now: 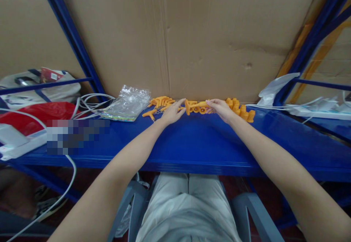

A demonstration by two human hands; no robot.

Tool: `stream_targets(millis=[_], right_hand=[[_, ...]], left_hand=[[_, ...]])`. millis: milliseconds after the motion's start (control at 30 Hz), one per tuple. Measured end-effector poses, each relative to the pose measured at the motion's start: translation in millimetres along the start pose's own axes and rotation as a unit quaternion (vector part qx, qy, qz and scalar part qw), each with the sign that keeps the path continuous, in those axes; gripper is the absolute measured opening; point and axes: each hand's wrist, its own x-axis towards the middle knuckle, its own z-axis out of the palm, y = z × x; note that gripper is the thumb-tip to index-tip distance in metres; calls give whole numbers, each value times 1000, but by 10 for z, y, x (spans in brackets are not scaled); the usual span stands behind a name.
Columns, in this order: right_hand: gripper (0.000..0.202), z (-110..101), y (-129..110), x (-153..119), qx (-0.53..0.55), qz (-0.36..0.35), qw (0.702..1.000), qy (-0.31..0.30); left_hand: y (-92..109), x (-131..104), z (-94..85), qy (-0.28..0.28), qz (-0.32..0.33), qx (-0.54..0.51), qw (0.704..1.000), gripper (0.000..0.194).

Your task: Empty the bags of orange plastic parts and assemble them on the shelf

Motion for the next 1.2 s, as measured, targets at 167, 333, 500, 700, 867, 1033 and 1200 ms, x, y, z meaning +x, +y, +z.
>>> stream_targets(millis=[167,333,500,700,867,1033,1200], right_hand=[[32,-72,110,123,16,-35,994,98],[40,-113,163,178,5,-67,991,116],[37,-76,121,132,11,-45,993,109],[47,-100,183,179,12,-68,992,108],[46,-81,239,248,-11,-142,981,130],[37,79,106,253,-232,-255,931,123],[33,413,-86,295,-470,-276,836,55]], left_hand=[[-257,19,182,-46,-26,71,996,51],[-333,41,229,-117,-57,90,987,38],[-224,46,136,-118,-34,143,982,38],[-10,33,-32,-107,-80,181,974,25],[219,2,-197,-138,-113,194,965,29],[443,-30,-285,-167,-121,178,962,35],[536,-52,-265,-206,-57,122,969,34]])
